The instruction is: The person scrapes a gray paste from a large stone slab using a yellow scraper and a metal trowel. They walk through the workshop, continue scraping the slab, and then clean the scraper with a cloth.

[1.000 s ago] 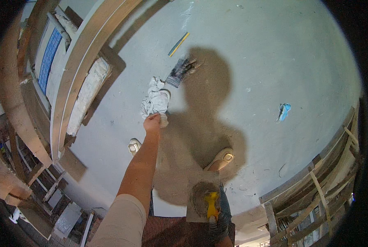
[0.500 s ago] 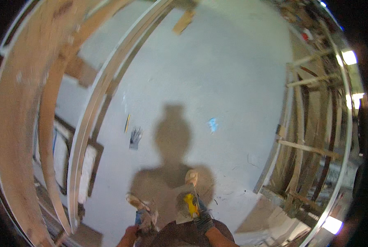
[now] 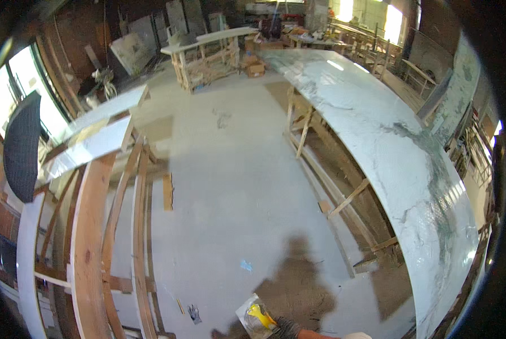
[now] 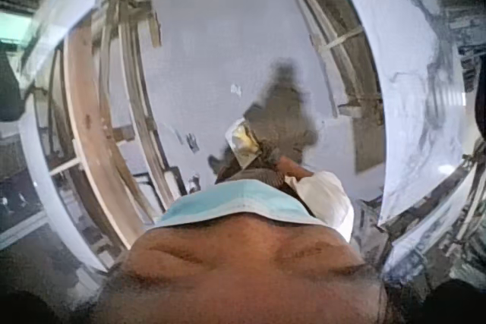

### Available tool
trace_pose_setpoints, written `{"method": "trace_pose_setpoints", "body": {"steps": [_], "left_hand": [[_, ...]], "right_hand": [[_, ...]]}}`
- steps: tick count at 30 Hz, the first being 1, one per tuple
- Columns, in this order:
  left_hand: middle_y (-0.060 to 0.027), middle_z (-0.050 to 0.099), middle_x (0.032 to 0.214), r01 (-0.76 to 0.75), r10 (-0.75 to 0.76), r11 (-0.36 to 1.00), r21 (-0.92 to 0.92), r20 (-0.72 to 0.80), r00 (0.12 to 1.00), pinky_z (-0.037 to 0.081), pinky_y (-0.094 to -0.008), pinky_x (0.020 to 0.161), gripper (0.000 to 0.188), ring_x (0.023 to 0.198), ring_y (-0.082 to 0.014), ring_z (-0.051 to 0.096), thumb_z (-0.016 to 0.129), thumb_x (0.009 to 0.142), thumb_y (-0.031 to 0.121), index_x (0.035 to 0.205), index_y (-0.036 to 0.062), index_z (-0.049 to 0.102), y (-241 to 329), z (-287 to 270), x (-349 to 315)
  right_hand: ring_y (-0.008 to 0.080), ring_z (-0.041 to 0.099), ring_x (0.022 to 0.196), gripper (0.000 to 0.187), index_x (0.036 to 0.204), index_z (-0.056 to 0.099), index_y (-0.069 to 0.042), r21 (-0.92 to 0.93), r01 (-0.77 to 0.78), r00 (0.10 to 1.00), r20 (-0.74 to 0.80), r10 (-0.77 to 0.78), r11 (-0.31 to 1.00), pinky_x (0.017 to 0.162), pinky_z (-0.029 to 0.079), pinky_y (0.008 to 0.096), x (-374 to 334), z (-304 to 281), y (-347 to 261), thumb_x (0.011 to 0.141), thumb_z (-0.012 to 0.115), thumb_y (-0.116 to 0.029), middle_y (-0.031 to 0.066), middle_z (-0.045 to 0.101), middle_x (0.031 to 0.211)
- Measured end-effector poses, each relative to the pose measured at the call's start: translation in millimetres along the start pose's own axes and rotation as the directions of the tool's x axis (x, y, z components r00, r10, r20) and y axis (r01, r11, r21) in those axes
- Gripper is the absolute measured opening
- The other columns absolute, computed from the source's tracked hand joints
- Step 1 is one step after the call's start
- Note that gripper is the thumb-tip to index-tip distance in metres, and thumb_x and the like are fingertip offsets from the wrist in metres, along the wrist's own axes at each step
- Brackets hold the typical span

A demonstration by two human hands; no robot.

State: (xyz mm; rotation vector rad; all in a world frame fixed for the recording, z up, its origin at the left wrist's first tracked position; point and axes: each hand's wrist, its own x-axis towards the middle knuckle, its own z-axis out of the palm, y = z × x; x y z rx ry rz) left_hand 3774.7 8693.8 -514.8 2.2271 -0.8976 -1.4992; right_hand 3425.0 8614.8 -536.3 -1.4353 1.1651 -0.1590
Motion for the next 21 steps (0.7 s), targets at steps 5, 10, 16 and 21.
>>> {"method": "trace_pose_setpoints", "body": {"steps": [5, 10, 16, 21], "left_hand": [[-0.0169, 0.063, 0.083, -0.044, 0.043, 0.998, 0.051, 0.007, 0.999, 0.049, -0.0375, 0.060, 0.037, 0.070, -0.0262, 0.061, 0.057, 0.086, 0.031, 0.100, -0.0033, 0.058, 81, -23, 35], [-0.0165, 0.063, 0.082, -0.034, 0.031, 0.998, 0.053, 0.047, 0.998, 0.049, -0.0375, 0.058, 0.036, 0.068, -0.0260, 0.061, 0.057, 0.086, 0.030, 0.099, -0.0029, 0.058, 118, -29, 70], [-0.0161, 0.062, 0.080, 0.072, -0.073, 0.997, 0.017, 0.060, 0.996, 0.049, -0.0376, 0.057, 0.035, 0.066, -0.0258, 0.060, 0.056, 0.085, 0.030, 0.098, -0.0024, 0.058, 137, -49, 148], [-0.0157, 0.062, 0.079, 0.224, -0.223, 0.974, -0.045, 0.030, 0.974, 0.049, -0.0376, 0.056, 0.034, 0.065, -0.0256, 0.060, 0.056, 0.085, 0.030, 0.097, -0.0020, 0.058, 153, -98, 237]], "right_hand": [[0.0238, 0.060, 0.078, 0.040, 0.121, 0.051, -0.003, 0.034, 0.093, 0.986, -0.145, -0.087, 0.995, 0.072, 0.047, 0.0349, 9, -78, -52, 0.087, 0.052, -0.024, 0.0182, 0.062, 0.095], [0.0144, 0.055, 0.081, 0.030, 0.109, 0.057, -0.001, 0.127, 0.211, 0.941, -0.295, -0.166, 0.969, 0.074, 0.045, 0.0306, 41, -144, -102, 0.088, 0.053, -0.023, 0.0089, 0.063, 0.088], [0.0154, 0.051, 0.074, 0.031, 0.109, 0.056, 0.000, 0.391, 0.319, 0.895, -0.424, -0.138, 0.863, 0.069, 0.044, 0.0311, 103, -199, -176, 0.090, 0.052, -0.024, 0.0055, 0.060, 0.085], [0.0120, 0.053, 0.081, 0.029, 0.111, 0.056, -0.002, 0.305, 0.293, 0.884, -0.448, -0.135, 0.906, 0.074, 0.044, 0.0277, 182, -251, -231, 0.090, 0.055, -0.022, 0.0024, 0.060, 0.091]]}}
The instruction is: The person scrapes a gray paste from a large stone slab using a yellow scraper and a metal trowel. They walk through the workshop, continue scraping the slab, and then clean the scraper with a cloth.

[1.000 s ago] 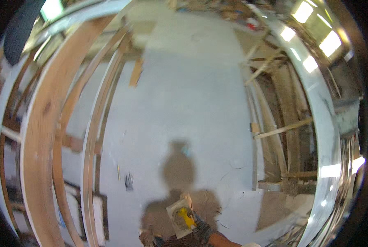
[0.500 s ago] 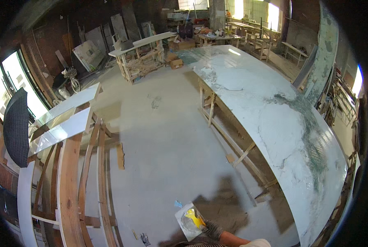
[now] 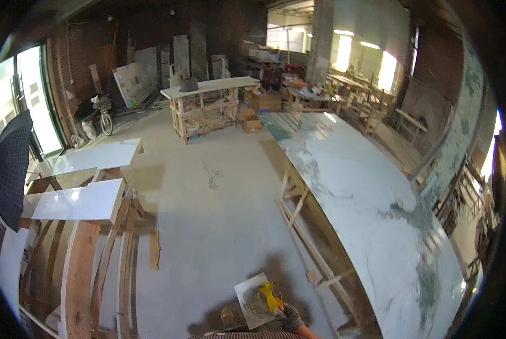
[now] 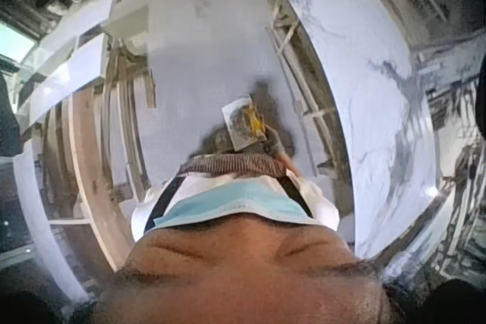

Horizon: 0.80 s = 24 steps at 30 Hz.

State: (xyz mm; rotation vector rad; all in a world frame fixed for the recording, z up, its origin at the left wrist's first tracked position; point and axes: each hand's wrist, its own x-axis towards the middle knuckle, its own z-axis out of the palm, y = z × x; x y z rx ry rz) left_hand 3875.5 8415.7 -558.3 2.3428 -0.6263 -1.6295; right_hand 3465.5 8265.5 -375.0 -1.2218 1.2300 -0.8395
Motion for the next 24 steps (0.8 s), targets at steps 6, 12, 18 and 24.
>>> {"method": "trace_pose_setpoints", "body": {"steps": [6, 12, 18, 24], "left_hand": [[-0.0153, 0.062, 0.078, 0.028, -0.030, 0.997, -0.075, -0.027, 0.999, 0.049, -0.0377, 0.054, 0.033, 0.062, -0.0254, 0.059, 0.056, 0.085, 0.030, 0.096, -0.0015, 0.058, 100, -36, 128], [-0.0148, 0.061, 0.076, -0.053, 0.035, 0.985, -0.162, -0.115, 0.993, 0.049, -0.0377, 0.053, 0.033, 0.060, -0.0251, 0.059, 0.055, 0.084, 0.030, 0.095, -0.0010, 0.058, 236, -90, 225], [-0.0144, 0.061, 0.075, 0.016, -0.060, 0.970, -0.243, -0.175, 0.983, 0.049, -0.0378, 0.052, 0.032, 0.058, -0.0249, 0.058, 0.055, 0.084, 0.030, 0.094, -0.0005, 0.058, 322, -129, 292], [-0.0140, 0.061, 0.073, 0.084, -0.199, 0.904, -0.419, -0.239, 0.950, 0.048, -0.0378, 0.050, 0.031, 0.056, -0.0247, 0.058, 0.054, 0.084, 0.029, 0.093, 0.0000, 0.058, 396, -156, 301]], "right_hand": [[0.0150, 0.053, 0.077, 0.027, 0.106, 0.054, -0.002, -0.037, -0.086, 0.995, -0.049, 0.084, 0.996, 0.073, 0.044, 0.0272, 110, -7, -51, 0.089, 0.056, -0.023, 0.0010, 0.058, 0.086], [0.0213, 0.055, 0.078, 0.032, 0.108, 0.053, -0.003, -0.225, 0.006, 1.000, -0.006, -0.008, 0.974, 0.074, 0.044, 0.0314, 261, -3, -46, 0.089, 0.054, -0.029, 0.0074, 0.060, 0.090], [0.0234, 0.056, 0.080, 0.036, 0.107, 0.055, -0.001, -0.010, -0.049, 0.998, 0.030, 0.049, 0.999, 0.071, 0.044, 0.0338, 478, -8, -9, 0.089, 0.053, -0.032, 0.0133, 0.061, 0.090], [0.0160, 0.050, 0.063, 0.033, 0.094, 0.057, -0.002, -0.168, 0.132, 0.981, 0.166, -0.104, 0.977, 0.057, 0.043, 0.0320, 650, 20, -152, 0.088, 0.055, -0.034, 0.0064, 0.058, 0.074]]}}
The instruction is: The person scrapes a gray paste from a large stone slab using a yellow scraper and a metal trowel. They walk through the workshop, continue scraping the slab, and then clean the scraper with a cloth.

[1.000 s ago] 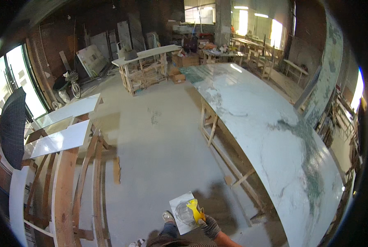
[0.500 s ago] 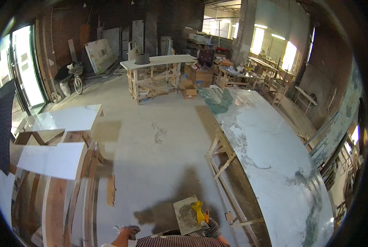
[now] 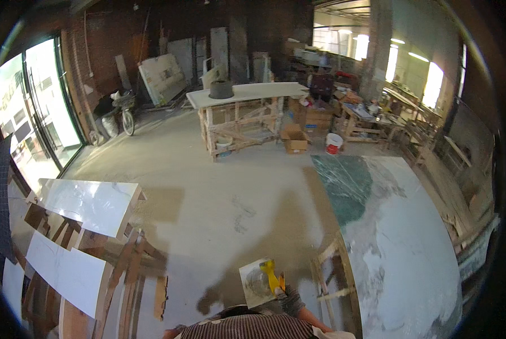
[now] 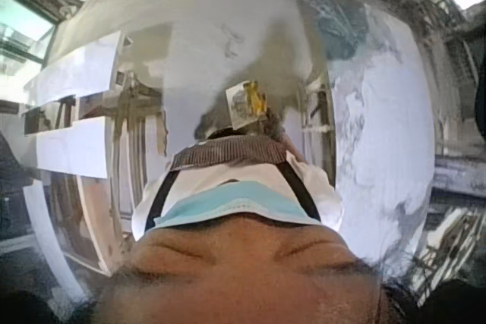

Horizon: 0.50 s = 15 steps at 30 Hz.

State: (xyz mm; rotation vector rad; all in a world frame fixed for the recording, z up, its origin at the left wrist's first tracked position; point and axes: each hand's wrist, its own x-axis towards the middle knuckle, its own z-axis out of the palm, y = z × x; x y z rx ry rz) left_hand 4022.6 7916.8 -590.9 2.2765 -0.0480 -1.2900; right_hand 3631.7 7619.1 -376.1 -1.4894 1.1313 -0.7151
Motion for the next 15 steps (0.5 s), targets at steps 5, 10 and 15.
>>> {"method": "trace_pose_setpoints", "body": {"steps": [5, 10, 15], "left_hand": [[-0.0136, 0.061, 0.072, 0.062, -0.065, 0.993, -0.100, -0.023, 0.998, 0.048, -0.0379, 0.049, 0.030, 0.054, -0.0245, 0.057, 0.054, 0.083, 0.029, 0.092, 0.0004, 0.058, 69, 32, 28], [-0.0132, 0.060, 0.071, 0.153, -0.152, 0.984, -0.088, 0.021, 0.988, 0.048, -0.0379, 0.048, 0.030, 0.053, -0.0243, 0.057, 0.054, 0.083, 0.029, 0.091, 0.0008, 0.058, 164, 62, 84], [-0.0129, 0.060, 0.070, 0.134, -0.134, 0.991, 0.016, 0.069, 0.989, 0.048, -0.0380, 0.047, 0.029, 0.051, -0.0241, 0.056, 0.053, 0.083, 0.029, 0.090, 0.0012, 0.058, 323, 81, 189]], "right_hand": [[0.0142, 0.051, 0.062, 0.034, 0.090, 0.058, -0.004, 0.031, 0.022, 0.998, 0.052, -0.023, 0.999, 0.055, 0.042, 0.0315, 135, -10, -32, 0.086, 0.056, -0.037, 0.0062, 0.057, 0.071], [0.0125, 0.049, 0.060, 0.035, 0.087, 0.056, -0.005, 0.198, 0.017, 0.999, 0.046, -0.027, 0.980, 0.053, 0.041, 0.0310, 262, -10, -56, 0.086, 0.057, -0.040, 0.0034, 0.053, 0.064], [0.0128, 0.047, 0.072, 0.026, 0.097, 0.056, -0.003, -0.144, -0.025, 1.000, -0.012, 0.024, 0.989, 0.066, 0.042, 0.0300, 382, -41, -71, 0.090, 0.055, -0.028, 0.0004, 0.055, 0.080]]}}
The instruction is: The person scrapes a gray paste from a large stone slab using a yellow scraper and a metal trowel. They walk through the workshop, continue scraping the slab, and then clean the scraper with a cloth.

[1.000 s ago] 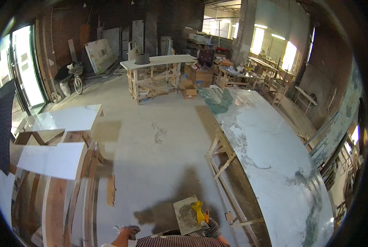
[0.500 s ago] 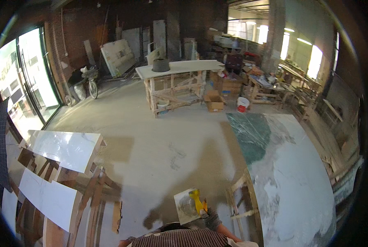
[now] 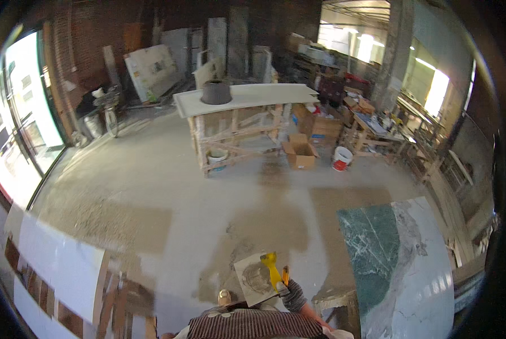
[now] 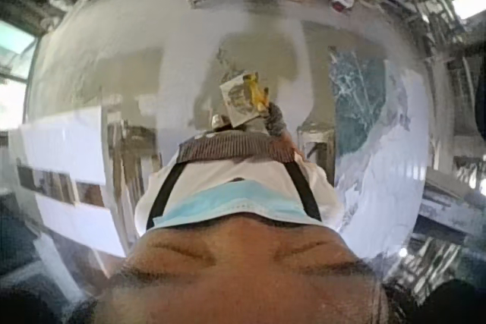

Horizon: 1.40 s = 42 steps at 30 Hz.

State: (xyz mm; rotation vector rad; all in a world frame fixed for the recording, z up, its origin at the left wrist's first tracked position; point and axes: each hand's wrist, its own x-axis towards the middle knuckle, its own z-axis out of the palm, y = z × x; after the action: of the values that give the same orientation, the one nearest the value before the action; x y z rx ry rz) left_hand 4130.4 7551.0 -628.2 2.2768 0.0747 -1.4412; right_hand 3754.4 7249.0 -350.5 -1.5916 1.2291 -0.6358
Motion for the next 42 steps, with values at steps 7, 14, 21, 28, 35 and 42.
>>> {"method": "trace_pose_setpoints", "body": {"steps": [7, 14, 21, 28, 35, 42], "left_hand": [[-0.0124, 0.060, 0.068, -0.170, 0.172, 0.981, 0.099, -0.013, 0.985, 0.048, -0.0380, 0.045, 0.028, 0.048, -0.0239, 0.055, 0.053, 0.083, 0.029, 0.089, 0.0018, 0.058, 316, 44, 135], [-0.0081, 0.057, 0.062, -0.467, 0.450, 0.840, 0.275, 0.128, 0.884, 0.044, -0.0342, 0.041, 0.023, 0.044, -0.0201, 0.053, 0.054, 0.085, 0.029, 0.086, 0.0072, 0.060, 551, 131, 165], [-0.0073, 0.057, 0.062, -0.459, 0.396, 0.817, 0.349, 0.240, 0.886, 0.042, -0.0343, 0.040, 0.022, 0.045, -0.0191, 0.052, 0.055, 0.085, 0.029, 0.088, 0.0077, 0.060, 695, 249, 96], [-0.0072, 0.058, 0.065, -0.474, 0.301, 0.708, 0.524, 0.384, 0.873, 0.041, -0.0346, 0.039, 0.024, 0.047, -0.0189, 0.053, 0.056, 0.084, 0.030, 0.090, 0.0074, 0.060, 816, 371, 89], [-0.0072, 0.060, 0.068, -0.583, 0.239, 0.485, 0.652, 0.542, 0.806, 0.040, -0.0348, 0.038, 0.026, 0.049, -0.0187, 0.054, 0.057, 0.083, 0.031, 0.092, 0.0071, 0.060, 1025, 562, 121], [-0.0072, 0.061, 0.070, -0.748, 0.237, 0.357, 0.559, 0.721, 0.652, 0.039, -0.0351, 0.037, 0.029, 0.051, -0.0185, 0.055, 0.058, 0.081, 0.032, 0.095, 0.0067, 0.060, 1186, 861, 81]], "right_hand": [[0.0070, 0.048, 0.064, 0.019, 0.091, 0.059, -0.010, 0.449, -0.053, 0.941, -0.277, 0.195, 0.892, 0.056, 0.041, 0.0244, 116, -86, -42, 0.087, 0.060, -0.028, -0.0046, 0.053, 0.070], [0.0104, 0.049, 0.067, 0.025, 0.095, 0.055, -0.009, 0.209, 0.016, 0.898, -0.434, 0.078, 0.978, 0.060, 0.043, 0.0266, 223, -220, -42, 0.087, 0.057, -0.032, -0.0018, 0.054, 0.076], [0.0130, 0.046, 0.063, 0.033, 0.082, 0.056, -0.007, 0.177, -0.052, 0.844, -0.518, 0.138, 0.983, 0.057, 0.039, 0.0307, 335, -305, -29, 0.086, 0.056, -0.040, 0.0024, 0.050, 0.066], [0.0131, 0.048, 0.068, 0.024, 0.093, 0.057, -0.005, 0.271, -0.043, 0.745, -0.632, 0.211, 0.962, 0.064, 0.043, 0.0297, 392, -361, -4, 0.090, 0.053, -0.029, 0.0028, 0.054, 0.071], [0.0125, 0.055, 0.071, 0.029, 0.100, 0.057, -0.004, 0.403, -0.100, 0.455, -0.794, 0.402, 0.910, 0.066, 0.046, 0.0277, 464, -422, 36, 0.090, 0.054, -0.030, 0.0045, 0.059, 0.078], [0.0108, 0.053, 0.065, 0.032, 0.098, 0.057, -0.005, 0.597, 0.058, 0.112, -0.800, 0.589, 0.800, 0.059, 0.044, 0.0250, 521, -501, 67, 0.089, 0.056, -0.036, 0.0016, 0.059, 0.078]]}}
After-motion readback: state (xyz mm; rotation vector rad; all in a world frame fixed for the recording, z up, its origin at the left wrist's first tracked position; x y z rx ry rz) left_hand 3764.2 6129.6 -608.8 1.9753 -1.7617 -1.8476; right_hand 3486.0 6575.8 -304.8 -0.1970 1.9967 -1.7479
